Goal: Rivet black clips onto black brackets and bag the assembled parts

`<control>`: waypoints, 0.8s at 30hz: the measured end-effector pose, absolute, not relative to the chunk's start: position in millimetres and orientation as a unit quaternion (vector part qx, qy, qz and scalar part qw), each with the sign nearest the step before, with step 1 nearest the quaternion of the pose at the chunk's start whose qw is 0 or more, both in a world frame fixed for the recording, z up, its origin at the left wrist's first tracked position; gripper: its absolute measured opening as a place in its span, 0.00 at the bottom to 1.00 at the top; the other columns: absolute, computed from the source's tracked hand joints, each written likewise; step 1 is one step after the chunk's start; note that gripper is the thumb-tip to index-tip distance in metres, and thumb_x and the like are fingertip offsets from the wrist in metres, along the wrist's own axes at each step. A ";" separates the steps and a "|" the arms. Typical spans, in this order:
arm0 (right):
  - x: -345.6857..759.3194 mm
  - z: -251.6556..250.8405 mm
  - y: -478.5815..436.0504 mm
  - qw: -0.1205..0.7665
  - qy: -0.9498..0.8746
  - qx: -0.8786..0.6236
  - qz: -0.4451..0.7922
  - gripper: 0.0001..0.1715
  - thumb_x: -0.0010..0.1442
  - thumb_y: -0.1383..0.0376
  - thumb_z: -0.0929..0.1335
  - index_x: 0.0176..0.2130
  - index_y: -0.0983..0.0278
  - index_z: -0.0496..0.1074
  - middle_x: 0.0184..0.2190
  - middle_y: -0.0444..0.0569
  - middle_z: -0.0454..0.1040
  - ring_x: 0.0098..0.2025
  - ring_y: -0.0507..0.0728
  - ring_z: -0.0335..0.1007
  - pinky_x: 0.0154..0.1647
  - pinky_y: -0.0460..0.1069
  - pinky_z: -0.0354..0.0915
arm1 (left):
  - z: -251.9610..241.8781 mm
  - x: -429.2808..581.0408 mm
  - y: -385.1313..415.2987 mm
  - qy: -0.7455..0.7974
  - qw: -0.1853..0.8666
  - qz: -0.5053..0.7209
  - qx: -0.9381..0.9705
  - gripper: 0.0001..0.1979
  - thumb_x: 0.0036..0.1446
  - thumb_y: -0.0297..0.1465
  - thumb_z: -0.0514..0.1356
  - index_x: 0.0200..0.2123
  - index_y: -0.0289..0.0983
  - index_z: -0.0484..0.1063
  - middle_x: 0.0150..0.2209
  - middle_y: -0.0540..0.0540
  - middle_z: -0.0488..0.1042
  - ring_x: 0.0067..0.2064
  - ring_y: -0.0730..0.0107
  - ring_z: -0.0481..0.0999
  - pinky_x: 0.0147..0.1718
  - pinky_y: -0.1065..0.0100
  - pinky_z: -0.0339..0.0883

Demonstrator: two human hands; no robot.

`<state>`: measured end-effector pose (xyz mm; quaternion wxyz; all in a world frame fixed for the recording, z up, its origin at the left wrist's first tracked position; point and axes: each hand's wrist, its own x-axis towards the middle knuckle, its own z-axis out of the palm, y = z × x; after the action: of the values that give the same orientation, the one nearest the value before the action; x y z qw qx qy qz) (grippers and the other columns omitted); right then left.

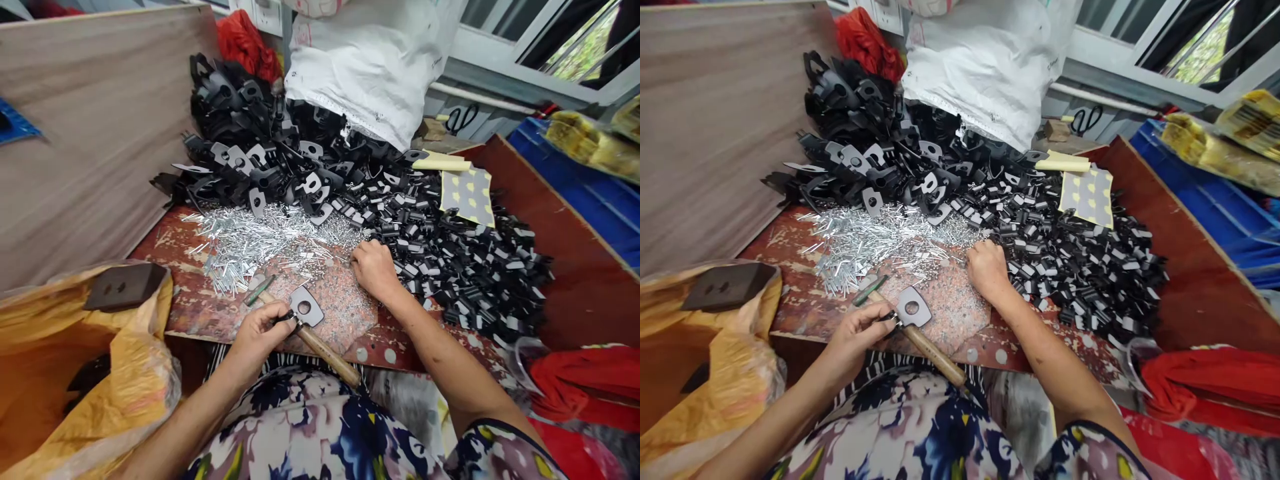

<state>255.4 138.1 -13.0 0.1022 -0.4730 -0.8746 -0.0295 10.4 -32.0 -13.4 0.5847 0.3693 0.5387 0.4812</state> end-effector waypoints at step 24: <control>168.0 31.3 37.4 0.423 -0.816 -0.266 0.290 0.09 0.64 0.72 0.70 0.41 0.58 0.77 0.36 0.43 0.80 0.41 0.54 0.76 0.44 0.53 0.72 | -14.5 -7.0 -30.9 0.425 0.657 0.609 0.128 0.14 0.49 0.39 0.73 0.27 0.35 0.78 0.26 0.49 0.69 0.23 0.77 0.63 0.13 0.76 0.54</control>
<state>168.0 37.4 31.3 0.4226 -0.2662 -0.8164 0.2898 -7.0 -30.9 -14.5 0.6572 0.1283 0.4253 0.6089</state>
